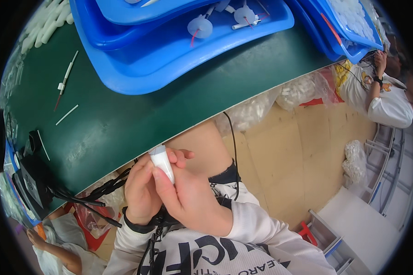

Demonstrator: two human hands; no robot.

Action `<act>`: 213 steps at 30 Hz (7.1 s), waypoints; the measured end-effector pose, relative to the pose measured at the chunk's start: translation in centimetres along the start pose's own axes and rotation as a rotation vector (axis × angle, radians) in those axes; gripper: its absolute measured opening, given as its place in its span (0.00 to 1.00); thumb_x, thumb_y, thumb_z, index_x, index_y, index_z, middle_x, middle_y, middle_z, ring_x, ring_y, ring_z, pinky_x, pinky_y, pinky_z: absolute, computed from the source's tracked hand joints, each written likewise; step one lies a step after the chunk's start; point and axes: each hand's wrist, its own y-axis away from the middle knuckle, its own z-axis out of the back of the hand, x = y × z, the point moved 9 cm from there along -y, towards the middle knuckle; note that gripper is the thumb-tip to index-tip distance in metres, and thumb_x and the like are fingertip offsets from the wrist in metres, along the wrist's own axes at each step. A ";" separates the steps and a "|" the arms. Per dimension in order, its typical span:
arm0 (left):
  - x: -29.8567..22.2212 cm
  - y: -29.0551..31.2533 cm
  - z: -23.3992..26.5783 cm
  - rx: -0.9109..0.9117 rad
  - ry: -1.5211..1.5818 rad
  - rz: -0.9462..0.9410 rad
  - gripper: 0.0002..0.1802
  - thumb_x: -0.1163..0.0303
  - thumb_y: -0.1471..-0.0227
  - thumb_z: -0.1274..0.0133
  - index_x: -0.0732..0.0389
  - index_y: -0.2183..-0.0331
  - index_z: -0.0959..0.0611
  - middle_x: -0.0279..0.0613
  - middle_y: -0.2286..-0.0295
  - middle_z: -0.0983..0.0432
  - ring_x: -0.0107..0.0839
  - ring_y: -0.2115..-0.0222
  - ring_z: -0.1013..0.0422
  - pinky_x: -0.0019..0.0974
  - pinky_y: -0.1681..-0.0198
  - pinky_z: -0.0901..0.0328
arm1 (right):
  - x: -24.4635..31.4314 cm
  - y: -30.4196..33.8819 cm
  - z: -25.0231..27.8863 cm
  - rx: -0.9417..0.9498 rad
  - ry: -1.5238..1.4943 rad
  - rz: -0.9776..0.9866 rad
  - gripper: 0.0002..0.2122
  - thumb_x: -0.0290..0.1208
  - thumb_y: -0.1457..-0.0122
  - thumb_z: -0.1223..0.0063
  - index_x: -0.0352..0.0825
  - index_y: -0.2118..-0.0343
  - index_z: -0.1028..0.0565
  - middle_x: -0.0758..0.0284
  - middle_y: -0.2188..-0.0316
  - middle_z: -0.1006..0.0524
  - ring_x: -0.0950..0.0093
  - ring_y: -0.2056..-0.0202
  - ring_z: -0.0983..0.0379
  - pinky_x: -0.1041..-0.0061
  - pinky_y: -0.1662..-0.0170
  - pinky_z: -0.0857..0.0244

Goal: The person assembles small white cylindrical components by inserting a clear plastic piece with a red wire into the cylinder. The person handles the parts one at a time, picking them from blue trays and the green table surface, and places the finished units back on the table.

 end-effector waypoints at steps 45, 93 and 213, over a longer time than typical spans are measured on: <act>0.5 0.4 -0.7 0.040 -0.032 -0.127 0.24 0.58 0.42 0.65 0.70 0.54 0.35 0.58 0.58 0.34 0.45 0.55 0.35 0.42 0.50 0.42 | 1.4 -1.1 1.2 0.181 0.150 0.154 0.09 0.30 0.44 0.55 0.28 0.67 0.29 0.59 0.82 0.28 0.63 0.80 0.29 0.72 0.76 0.37; -29.2 -3.0 -2.9 -0.493 -2.088 -0.539 0.18 0.69 0.59 0.45 0.68 0.64 0.23 0.55 0.67 0.25 0.46 0.65 0.28 0.38 0.61 0.34 | -24.9 -20.4 25.4 -0.465 0.837 -0.173 0.27 0.39 0.50 0.50 0.32 0.49 0.41 0.53 0.65 0.25 0.55 0.61 0.29 0.62 0.57 0.37; -9.7 6.3 -6.5 -0.055 -0.986 -0.659 0.19 0.83 0.75 0.37 0.68 0.71 0.19 0.54 0.61 0.29 0.38 0.60 0.31 0.35 0.59 0.35 | 8.9 1.7 8.9 0.218 0.060 0.532 0.08 0.25 0.56 0.38 0.28 0.75 0.25 0.65 0.79 0.23 0.79 0.77 0.25 0.83 0.74 0.31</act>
